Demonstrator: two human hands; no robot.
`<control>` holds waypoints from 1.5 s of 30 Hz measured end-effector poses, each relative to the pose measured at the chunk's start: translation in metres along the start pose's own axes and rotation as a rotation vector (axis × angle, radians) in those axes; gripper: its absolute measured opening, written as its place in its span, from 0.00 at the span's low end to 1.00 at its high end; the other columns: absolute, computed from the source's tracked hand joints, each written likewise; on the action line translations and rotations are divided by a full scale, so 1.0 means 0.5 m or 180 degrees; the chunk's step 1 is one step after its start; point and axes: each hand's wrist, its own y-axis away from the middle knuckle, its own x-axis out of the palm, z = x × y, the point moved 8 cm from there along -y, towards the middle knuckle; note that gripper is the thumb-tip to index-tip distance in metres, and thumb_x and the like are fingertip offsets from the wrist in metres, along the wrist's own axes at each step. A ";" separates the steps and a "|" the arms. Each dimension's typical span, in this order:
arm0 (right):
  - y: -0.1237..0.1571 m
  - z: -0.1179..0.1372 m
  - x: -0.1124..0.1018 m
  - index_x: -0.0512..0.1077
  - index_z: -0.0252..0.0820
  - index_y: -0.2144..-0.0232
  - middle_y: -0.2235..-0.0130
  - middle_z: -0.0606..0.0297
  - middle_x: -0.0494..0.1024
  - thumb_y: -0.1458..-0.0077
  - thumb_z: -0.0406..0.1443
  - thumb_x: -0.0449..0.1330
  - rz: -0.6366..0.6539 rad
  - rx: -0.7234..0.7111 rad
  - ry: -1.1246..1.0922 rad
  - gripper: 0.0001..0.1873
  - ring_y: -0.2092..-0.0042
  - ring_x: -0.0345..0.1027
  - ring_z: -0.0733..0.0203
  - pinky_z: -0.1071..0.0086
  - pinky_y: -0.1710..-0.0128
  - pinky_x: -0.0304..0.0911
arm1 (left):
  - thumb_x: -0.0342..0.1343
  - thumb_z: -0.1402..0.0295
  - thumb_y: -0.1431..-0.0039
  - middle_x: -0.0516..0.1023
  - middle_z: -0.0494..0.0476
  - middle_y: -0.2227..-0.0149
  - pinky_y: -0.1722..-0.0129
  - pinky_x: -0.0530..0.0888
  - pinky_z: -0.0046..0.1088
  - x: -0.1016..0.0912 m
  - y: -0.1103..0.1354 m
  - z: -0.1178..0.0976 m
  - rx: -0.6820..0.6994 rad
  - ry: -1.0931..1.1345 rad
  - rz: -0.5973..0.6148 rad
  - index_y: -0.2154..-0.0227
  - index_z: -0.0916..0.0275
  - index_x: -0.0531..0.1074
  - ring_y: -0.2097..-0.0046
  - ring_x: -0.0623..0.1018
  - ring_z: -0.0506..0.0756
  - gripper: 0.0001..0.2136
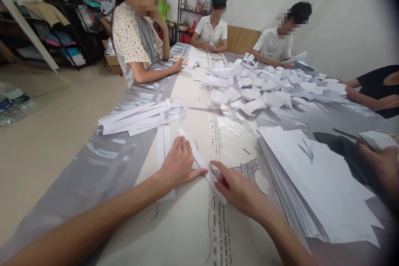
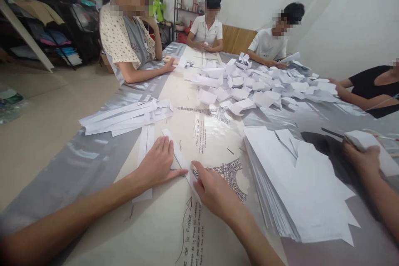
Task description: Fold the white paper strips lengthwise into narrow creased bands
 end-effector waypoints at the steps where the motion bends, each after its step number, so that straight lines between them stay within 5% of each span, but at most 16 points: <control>1: 0.000 -0.001 0.000 0.63 0.50 0.39 0.67 0.66 0.75 0.35 0.33 0.51 0.0007 -0.0042 -0.0028 0.24 0.65 0.68 0.55 0.67 0.67 0.59 | 0.44 0.31 0.41 0.68 0.93 0.40 0.35 0.60 0.54 0.001 0.001 -0.001 -0.0016 0.0030 -0.0012 0.41 0.90 0.66 0.36 0.67 0.80 0.54; 24: -0.001 0.012 -0.005 0.63 0.46 0.43 0.62 0.61 0.76 0.36 0.28 0.47 0.0026 -0.0010 0.0109 0.21 0.61 0.69 0.53 0.68 0.67 0.57 | 0.41 0.34 0.37 0.64 0.87 0.36 0.34 0.57 0.60 0.003 0.009 0.004 -0.0192 0.0332 -0.0148 0.35 0.81 0.61 0.31 0.61 0.79 0.49; 28: -0.001 0.012 -0.006 0.64 0.46 0.44 0.64 0.63 0.75 0.37 0.28 0.49 0.0026 -0.0013 0.0086 0.21 0.64 0.67 0.55 0.69 0.67 0.58 | 0.47 0.45 0.30 0.59 0.83 0.32 0.31 0.57 0.52 -0.016 0.013 -0.027 0.0039 0.0136 -0.0306 0.35 0.81 0.61 0.28 0.55 0.73 0.39; 33: -0.001 0.013 -0.004 0.63 0.45 0.43 0.66 0.64 0.73 0.37 0.28 0.48 0.0006 -0.0057 0.0088 0.21 0.64 0.67 0.55 0.69 0.68 0.57 | 0.45 0.62 0.26 0.68 0.83 0.37 0.32 0.63 0.46 0.003 0.021 -0.072 0.0563 0.0230 -0.0125 0.40 0.84 0.67 0.32 0.65 0.70 0.25; 40: 0.010 0.002 -0.002 0.62 0.47 0.39 0.67 0.65 0.74 0.37 0.29 0.51 0.0065 -0.0296 0.0177 0.24 0.64 0.68 0.55 0.68 0.69 0.58 | 0.41 0.42 0.30 0.64 0.87 0.36 0.34 0.64 0.51 0.000 0.028 -0.072 0.0405 0.0597 -0.0127 0.38 0.84 0.64 0.32 0.64 0.74 0.42; 45: 0.015 -0.009 -0.003 0.63 0.48 0.38 0.67 0.64 0.75 0.38 0.29 0.52 0.0145 -0.0262 0.0242 0.27 0.64 0.70 0.55 0.68 0.69 0.60 | 0.40 0.41 0.31 0.64 0.87 0.35 0.34 0.63 0.50 -0.003 0.028 -0.076 0.0388 0.0480 -0.0045 0.39 0.85 0.65 0.32 0.64 0.75 0.43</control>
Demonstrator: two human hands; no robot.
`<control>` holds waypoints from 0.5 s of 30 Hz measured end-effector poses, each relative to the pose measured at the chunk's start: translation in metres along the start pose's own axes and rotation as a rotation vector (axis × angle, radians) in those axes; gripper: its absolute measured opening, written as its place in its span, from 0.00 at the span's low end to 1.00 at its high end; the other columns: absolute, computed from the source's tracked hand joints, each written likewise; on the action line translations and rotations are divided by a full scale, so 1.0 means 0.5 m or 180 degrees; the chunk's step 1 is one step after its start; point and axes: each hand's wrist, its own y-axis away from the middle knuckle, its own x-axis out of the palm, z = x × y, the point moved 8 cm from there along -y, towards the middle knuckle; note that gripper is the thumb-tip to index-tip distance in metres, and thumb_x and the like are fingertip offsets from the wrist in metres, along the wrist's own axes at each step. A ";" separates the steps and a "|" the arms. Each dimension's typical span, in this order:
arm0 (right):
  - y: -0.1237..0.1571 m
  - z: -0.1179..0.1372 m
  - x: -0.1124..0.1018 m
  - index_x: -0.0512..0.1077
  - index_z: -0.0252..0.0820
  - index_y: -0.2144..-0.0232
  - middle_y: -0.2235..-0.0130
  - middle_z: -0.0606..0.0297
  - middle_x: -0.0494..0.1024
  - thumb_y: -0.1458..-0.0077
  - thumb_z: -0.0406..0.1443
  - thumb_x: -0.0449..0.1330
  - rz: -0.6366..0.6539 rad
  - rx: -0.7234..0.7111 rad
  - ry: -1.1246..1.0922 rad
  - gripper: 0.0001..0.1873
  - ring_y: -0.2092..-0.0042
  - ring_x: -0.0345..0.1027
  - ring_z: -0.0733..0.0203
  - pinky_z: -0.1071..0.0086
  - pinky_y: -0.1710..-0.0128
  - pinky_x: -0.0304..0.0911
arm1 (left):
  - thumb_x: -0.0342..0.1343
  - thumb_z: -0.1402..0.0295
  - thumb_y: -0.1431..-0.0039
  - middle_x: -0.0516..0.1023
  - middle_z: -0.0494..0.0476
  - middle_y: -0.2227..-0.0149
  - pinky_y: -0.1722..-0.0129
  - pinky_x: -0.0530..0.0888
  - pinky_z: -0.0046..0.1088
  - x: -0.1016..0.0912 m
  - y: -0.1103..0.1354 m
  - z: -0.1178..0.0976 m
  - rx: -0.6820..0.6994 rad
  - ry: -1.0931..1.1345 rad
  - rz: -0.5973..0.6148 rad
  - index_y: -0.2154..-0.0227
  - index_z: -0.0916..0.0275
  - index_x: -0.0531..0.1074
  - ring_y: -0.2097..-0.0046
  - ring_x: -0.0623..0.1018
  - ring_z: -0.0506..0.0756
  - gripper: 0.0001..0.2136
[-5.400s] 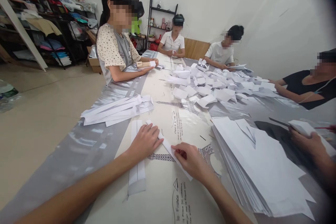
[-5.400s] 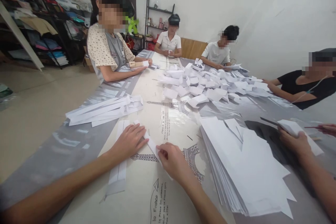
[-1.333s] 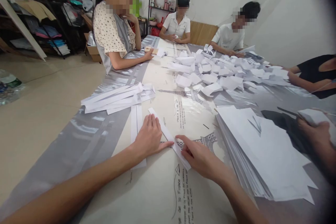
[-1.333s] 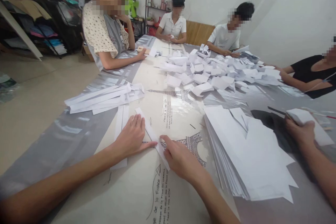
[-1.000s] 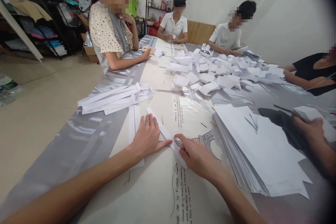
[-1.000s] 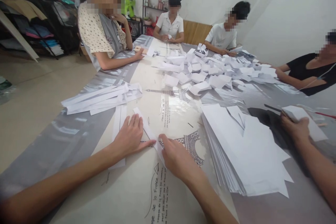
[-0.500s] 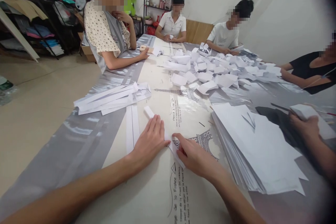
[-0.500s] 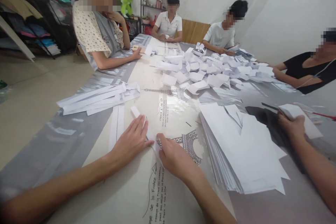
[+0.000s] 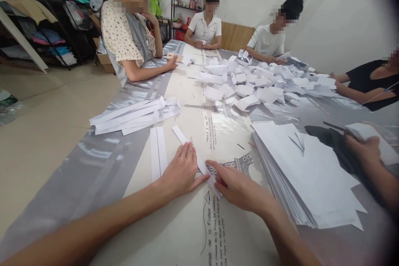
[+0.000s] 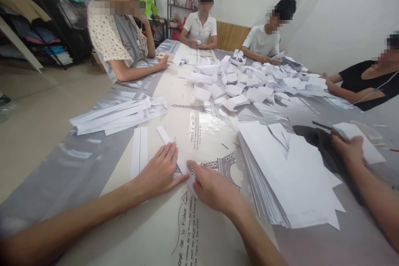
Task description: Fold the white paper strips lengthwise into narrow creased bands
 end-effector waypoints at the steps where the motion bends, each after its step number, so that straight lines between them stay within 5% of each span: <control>1: 0.000 -0.001 0.000 0.63 0.49 0.37 0.67 0.64 0.75 0.38 0.29 0.52 0.0002 0.0000 0.0009 0.27 0.64 0.70 0.55 0.67 0.69 0.60 | 0.40 0.41 0.31 0.63 0.87 0.35 0.34 0.63 0.51 0.000 0.000 -0.001 -0.0016 -0.0017 0.0002 0.39 0.85 0.65 0.32 0.64 0.75 0.43; 15: 0.014 -0.008 -0.004 0.58 0.45 0.34 0.65 0.64 0.77 0.37 0.30 0.51 0.0382 0.0016 -0.0001 0.30 0.60 0.69 0.53 0.63 0.63 0.64 | 0.37 0.35 0.35 0.57 0.87 0.32 0.35 0.57 0.62 0.004 0.006 -0.010 -0.0214 -0.0007 0.0166 0.35 0.84 0.60 0.30 0.56 0.78 0.49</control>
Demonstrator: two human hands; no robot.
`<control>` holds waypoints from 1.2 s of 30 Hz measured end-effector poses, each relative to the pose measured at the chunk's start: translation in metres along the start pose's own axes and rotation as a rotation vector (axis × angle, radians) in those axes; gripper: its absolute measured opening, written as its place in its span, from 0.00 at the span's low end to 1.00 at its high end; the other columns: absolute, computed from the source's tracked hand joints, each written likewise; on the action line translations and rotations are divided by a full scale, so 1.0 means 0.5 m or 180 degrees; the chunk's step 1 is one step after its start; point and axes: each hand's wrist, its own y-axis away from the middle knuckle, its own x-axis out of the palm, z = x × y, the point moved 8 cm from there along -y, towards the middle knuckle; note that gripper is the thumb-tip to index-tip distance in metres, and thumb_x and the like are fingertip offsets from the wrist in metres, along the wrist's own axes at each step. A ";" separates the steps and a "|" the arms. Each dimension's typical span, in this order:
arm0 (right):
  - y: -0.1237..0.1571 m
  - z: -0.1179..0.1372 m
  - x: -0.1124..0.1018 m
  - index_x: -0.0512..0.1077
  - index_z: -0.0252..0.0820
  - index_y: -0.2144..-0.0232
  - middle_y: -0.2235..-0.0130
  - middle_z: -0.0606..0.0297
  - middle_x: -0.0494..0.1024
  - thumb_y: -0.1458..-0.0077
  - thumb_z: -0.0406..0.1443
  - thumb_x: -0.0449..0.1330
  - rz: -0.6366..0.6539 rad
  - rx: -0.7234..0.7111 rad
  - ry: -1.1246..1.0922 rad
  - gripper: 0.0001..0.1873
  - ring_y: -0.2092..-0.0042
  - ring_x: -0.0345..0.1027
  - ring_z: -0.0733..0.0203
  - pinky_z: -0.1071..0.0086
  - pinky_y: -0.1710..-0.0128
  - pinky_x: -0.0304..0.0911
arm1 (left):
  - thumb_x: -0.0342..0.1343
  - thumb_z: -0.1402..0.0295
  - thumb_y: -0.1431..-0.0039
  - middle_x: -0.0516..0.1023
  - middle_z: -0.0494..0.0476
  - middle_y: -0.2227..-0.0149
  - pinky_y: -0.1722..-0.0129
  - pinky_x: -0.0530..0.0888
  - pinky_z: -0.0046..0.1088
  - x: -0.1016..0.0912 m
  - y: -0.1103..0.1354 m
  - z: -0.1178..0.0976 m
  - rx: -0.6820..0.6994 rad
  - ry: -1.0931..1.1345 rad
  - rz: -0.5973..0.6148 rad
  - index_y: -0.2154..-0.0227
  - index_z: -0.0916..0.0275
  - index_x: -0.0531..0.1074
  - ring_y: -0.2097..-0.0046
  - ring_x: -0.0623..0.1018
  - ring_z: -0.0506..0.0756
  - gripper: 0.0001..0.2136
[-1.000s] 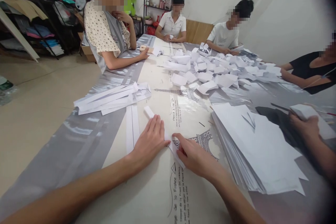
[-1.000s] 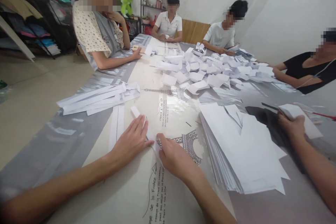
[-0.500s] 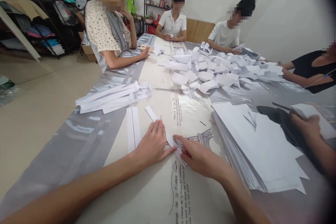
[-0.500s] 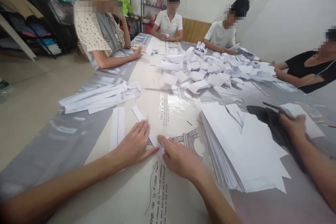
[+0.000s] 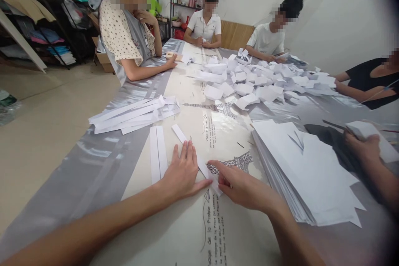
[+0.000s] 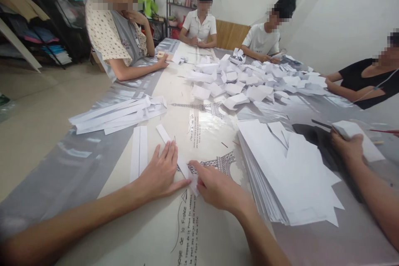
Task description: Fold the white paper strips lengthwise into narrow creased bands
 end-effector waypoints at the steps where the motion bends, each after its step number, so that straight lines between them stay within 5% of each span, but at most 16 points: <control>1: 0.001 0.000 -0.001 0.58 0.45 0.34 0.65 0.64 0.77 0.37 0.29 0.51 -0.0003 0.0008 0.0019 0.30 0.60 0.69 0.53 0.63 0.63 0.64 | 0.38 0.35 0.35 0.57 0.87 0.32 0.35 0.57 0.62 0.000 0.000 0.000 -0.0003 -0.0003 0.0015 0.35 0.84 0.61 0.30 0.56 0.78 0.49; 12: 0.004 -0.007 -0.006 0.57 0.38 0.32 0.64 0.59 0.78 0.39 0.27 0.52 -0.0288 0.0091 0.0489 0.33 0.63 0.72 0.53 0.62 0.65 0.67 | 0.39 0.33 0.37 0.57 0.89 0.33 0.35 0.56 0.62 0.000 -0.003 -0.003 -0.0022 -0.0018 0.0042 0.36 0.86 0.61 0.30 0.57 0.80 0.52; 18: 0.037 0.026 -0.039 0.70 0.47 0.43 0.55 0.62 0.79 0.36 0.31 0.55 -0.0643 -0.0491 0.0299 0.20 0.63 0.75 0.59 0.63 0.62 0.72 | 0.37 0.33 0.36 0.56 0.91 0.33 0.35 0.56 0.62 0.003 -0.002 -0.005 0.0029 -0.0075 0.0076 0.36 0.89 0.60 0.30 0.56 0.80 0.53; 28: 0.117 0.070 0.086 0.66 0.37 0.38 0.44 0.50 0.76 0.33 0.33 0.55 -0.1953 -0.1088 0.0918 0.22 0.46 0.72 0.47 0.55 0.49 0.74 | 0.37 0.32 0.38 0.56 0.92 0.33 0.35 0.57 0.58 -0.001 -0.006 -0.009 0.0067 -0.0297 0.0149 0.36 0.89 0.60 0.31 0.59 0.80 0.55; 36: 0.128 0.072 0.110 0.63 0.35 0.35 0.43 0.48 0.76 0.30 0.34 0.53 -0.2439 -0.0880 0.1007 0.24 0.47 0.72 0.47 0.56 0.50 0.74 | 0.38 0.32 0.38 0.57 0.93 0.34 0.35 0.58 0.57 -0.005 -0.008 -0.010 0.0104 -0.0301 0.0191 0.37 0.90 0.61 0.32 0.60 0.81 0.54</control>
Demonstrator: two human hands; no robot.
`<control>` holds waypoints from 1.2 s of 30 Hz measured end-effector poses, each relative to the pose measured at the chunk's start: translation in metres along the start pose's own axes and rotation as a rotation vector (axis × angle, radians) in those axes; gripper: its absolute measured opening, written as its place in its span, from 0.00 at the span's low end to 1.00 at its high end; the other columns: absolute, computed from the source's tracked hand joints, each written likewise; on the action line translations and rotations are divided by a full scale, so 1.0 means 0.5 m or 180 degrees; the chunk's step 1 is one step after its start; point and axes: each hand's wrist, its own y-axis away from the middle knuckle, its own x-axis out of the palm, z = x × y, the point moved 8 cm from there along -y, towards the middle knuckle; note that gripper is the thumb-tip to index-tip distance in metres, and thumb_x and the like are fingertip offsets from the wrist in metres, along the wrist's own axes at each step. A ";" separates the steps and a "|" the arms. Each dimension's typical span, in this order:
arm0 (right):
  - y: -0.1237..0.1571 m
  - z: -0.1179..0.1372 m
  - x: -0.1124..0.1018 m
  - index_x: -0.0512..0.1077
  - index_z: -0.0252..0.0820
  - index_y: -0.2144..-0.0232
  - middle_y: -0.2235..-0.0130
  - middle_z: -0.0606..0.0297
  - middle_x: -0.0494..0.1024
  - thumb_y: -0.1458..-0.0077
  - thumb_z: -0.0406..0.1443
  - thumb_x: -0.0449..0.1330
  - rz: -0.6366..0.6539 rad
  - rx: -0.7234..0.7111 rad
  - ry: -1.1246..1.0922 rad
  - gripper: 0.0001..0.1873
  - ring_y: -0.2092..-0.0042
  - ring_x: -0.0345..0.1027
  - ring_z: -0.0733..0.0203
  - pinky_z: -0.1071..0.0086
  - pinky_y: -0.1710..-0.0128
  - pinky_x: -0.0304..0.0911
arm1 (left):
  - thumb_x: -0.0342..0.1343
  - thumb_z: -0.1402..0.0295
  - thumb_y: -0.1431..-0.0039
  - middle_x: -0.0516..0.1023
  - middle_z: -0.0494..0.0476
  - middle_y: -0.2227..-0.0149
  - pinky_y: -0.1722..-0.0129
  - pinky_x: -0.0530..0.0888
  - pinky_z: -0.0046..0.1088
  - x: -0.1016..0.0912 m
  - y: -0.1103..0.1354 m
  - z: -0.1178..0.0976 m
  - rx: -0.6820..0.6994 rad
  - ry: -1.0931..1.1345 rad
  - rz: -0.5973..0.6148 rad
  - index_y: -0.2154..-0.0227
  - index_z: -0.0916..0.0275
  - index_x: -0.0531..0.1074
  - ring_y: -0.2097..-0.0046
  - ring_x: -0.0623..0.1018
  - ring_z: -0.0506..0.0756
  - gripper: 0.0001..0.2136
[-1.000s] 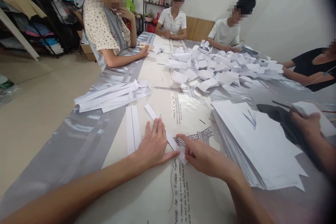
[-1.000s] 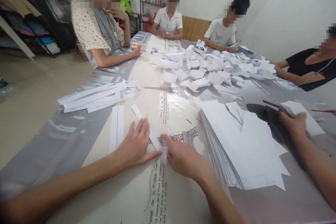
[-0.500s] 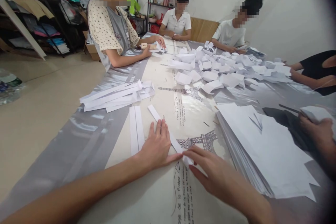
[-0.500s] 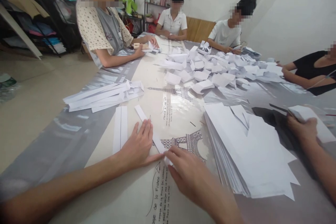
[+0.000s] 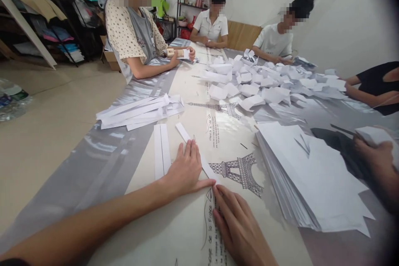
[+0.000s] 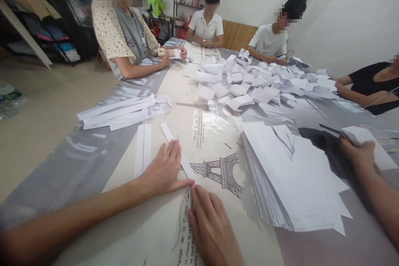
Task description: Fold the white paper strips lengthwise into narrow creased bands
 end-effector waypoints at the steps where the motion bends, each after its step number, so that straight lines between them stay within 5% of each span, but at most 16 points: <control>1: 0.001 0.003 0.000 0.63 0.34 0.35 0.43 0.48 0.76 0.30 0.34 0.52 -0.0044 -0.0017 0.0045 0.24 0.46 0.72 0.47 0.56 0.50 0.73 | 0.39 0.32 0.38 0.57 0.93 0.34 0.35 0.58 0.57 0.000 0.000 0.001 -0.0011 0.0028 -0.0026 0.37 0.90 0.62 0.32 0.60 0.80 0.54; 11: 0.033 0.021 -0.009 0.60 0.35 0.32 0.44 0.48 0.78 0.32 0.32 0.53 -0.0293 -0.0144 0.0424 0.28 0.46 0.75 0.45 0.54 0.51 0.71 | 0.40 0.32 0.39 0.58 0.90 0.34 0.36 0.59 0.59 0.004 0.001 0.003 -0.0049 0.0165 -0.0058 0.36 0.86 0.63 0.31 0.59 0.81 0.53; 17: 0.070 0.001 -0.002 0.61 0.41 0.34 0.42 0.50 0.76 0.33 0.36 0.57 -0.0033 0.0167 0.0189 0.28 0.43 0.73 0.43 0.53 0.49 0.73 | 0.39 0.32 0.38 0.57 0.91 0.33 0.36 0.60 0.57 0.000 0.001 0.002 -0.0032 0.0046 0.0025 0.37 0.87 0.64 0.31 0.60 0.80 0.53; 20: 0.056 -0.006 -0.007 0.62 0.43 0.35 0.41 0.50 0.75 0.32 0.36 0.55 -0.0091 0.0373 0.0081 0.25 0.42 0.72 0.43 0.52 0.47 0.73 | 0.38 0.32 0.37 0.56 0.93 0.34 0.36 0.60 0.59 0.003 0.002 -0.001 0.0003 0.0051 0.0022 0.37 0.89 0.62 0.32 0.59 0.81 0.53; 25: 0.016 0.020 -0.007 0.59 0.39 0.32 0.41 0.50 0.76 0.32 0.36 0.54 -0.0224 -0.0024 0.0230 0.28 0.42 0.73 0.44 0.54 0.50 0.75 | 0.37 0.37 0.33 0.57 0.91 0.33 0.35 0.59 0.58 0.007 0.005 0.006 0.0002 0.0156 -0.0121 0.37 0.87 0.62 0.31 0.59 0.79 0.48; 28: 0.010 0.022 -0.004 0.61 0.38 0.33 0.42 0.49 0.78 0.32 0.36 0.54 -0.0243 -0.0021 0.0340 0.27 0.44 0.76 0.44 0.54 0.51 0.76 | 0.37 0.43 0.29 0.57 0.86 0.32 0.34 0.57 0.57 0.012 0.001 0.030 -0.0136 0.0209 -0.0152 0.35 0.83 0.62 0.30 0.59 0.77 0.41; 36: 0.007 0.025 -0.007 0.64 0.37 0.35 0.43 0.49 0.78 0.33 0.35 0.54 -0.0276 0.0051 0.0289 0.25 0.45 0.76 0.44 0.55 0.52 0.76 | 0.37 0.38 0.33 0.47 0.84 0.29 0.31 0.49 0.57 0.042 -0.032 0.143 -0.0424 0.0638 0.0105 0.31 0.81 0.52 0.27 0.49 0.73 0.47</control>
